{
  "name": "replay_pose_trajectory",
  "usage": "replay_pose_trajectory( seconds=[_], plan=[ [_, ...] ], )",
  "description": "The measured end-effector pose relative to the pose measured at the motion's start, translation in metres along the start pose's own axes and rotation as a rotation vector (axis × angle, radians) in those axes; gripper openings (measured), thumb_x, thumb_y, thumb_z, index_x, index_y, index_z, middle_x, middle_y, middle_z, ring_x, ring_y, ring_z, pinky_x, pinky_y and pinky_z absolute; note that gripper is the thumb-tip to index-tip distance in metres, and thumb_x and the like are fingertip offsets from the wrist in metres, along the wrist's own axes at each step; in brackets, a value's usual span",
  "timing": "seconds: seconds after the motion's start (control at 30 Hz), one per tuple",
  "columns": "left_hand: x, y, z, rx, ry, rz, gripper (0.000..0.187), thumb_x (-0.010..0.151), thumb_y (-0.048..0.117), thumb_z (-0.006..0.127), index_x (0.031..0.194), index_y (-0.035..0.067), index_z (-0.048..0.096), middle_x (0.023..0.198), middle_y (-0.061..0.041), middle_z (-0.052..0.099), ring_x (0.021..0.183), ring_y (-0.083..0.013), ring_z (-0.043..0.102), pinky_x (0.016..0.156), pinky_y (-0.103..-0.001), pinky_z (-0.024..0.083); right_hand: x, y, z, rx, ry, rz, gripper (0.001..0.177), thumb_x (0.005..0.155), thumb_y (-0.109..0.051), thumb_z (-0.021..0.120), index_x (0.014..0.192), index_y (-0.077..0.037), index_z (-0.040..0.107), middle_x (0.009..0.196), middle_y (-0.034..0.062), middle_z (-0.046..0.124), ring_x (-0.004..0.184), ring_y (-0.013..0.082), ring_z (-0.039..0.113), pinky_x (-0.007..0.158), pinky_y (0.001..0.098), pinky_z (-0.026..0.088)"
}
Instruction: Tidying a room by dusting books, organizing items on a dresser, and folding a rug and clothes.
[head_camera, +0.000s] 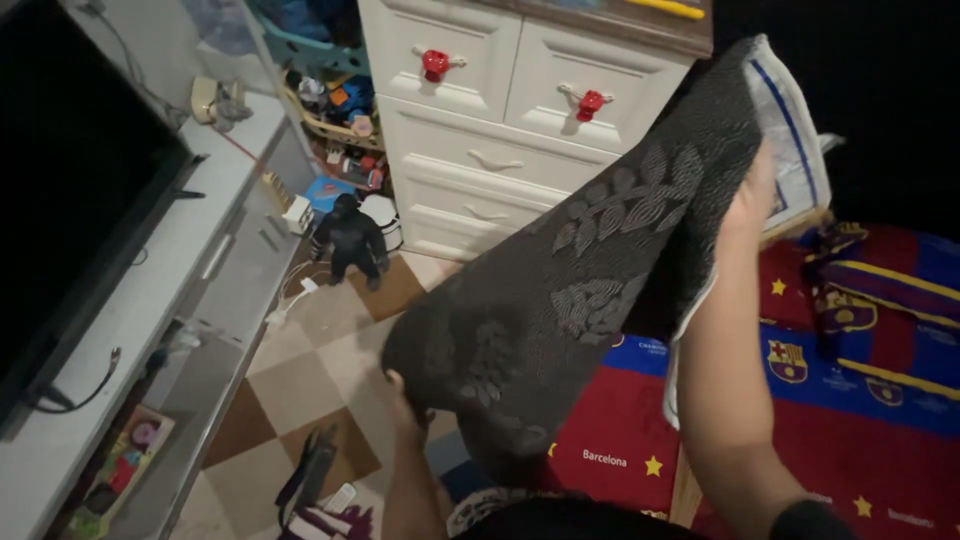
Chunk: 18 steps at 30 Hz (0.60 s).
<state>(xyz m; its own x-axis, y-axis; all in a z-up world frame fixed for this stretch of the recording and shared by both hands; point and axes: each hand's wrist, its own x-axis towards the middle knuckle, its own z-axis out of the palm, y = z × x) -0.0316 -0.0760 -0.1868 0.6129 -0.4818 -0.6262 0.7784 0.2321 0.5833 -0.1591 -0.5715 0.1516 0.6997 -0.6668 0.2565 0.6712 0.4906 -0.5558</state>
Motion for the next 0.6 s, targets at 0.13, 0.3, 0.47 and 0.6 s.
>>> replay_pose_trajectory(
  seconds=[0.13,0.3,0.47,0.6],
  plan=[
    [0.021,0.024,-0.021,-0.315,-0.347,0.192,0.081,0.099,0.062,0.053,0.155,0.004,0.043,0.157,-0.011,0.049,0.139,-0.0320,0.048,0.116,-0.044,0.040,-0.030,-0.002,0.103,-0.124,-0.061,0.000,0.048,0.108,-0.043,0.055,0.134,-0.003,0.065,0.133,0.0131,0.069,0.120,0.0285,0.067,0.112,0.0414,0.054],
    [0.013,0.101,0.000,-0.349,-0.149,0.128,0.073,0.097,0.059,0.054,0.140,0.000,0.057,0.140,-0.017,0.062,0.129,-0.0360,0.055,0.110,-0.049,0.045,-0.085,0.051,0.005,-0.736,0.358,0.273,0.055,0.085,-0.031,0.068,0.134,-0.006,0.062,0.135,0.0117,0.067,0.124,0.0278,0.062,0.109,0.0456,0.047],
    [-0.014,0.177,0.014,0.425,-0.167,0.096,0.065,0.089,0.049,0.070,0.138,0.008,0.060,0.137,-0.011,0.063,0.128,-0.0297,0.057,0.110,-0.046,0.044,-0.105,0.067,0.014,-0.853,0.336,0.585,0.053,0.084,-0.003,0.069,0.136,-0.001,0.059,0.127,0.0166,0.068,0.112,0.0261,0.068,0.098,0.0472,0.046],
    [0.008,0.209,-0.041,1.230,-0.106,0.118,0.067,0.075,0.035,0.089,0.133,0.011,0.064,0.131,-0.007,0.068,0.121,-0.0230,0.061,0.108,-0.042,0.044,-0.100,0.044,0.029,-0.815,0.320,0.345,0.046,0.090,-0.004,0.063,0.136,-0.007,0.059,0.122,0.0127,0.068,0.112,0.0230,0.067,0.102,0.0434,0.050]
  ],
)
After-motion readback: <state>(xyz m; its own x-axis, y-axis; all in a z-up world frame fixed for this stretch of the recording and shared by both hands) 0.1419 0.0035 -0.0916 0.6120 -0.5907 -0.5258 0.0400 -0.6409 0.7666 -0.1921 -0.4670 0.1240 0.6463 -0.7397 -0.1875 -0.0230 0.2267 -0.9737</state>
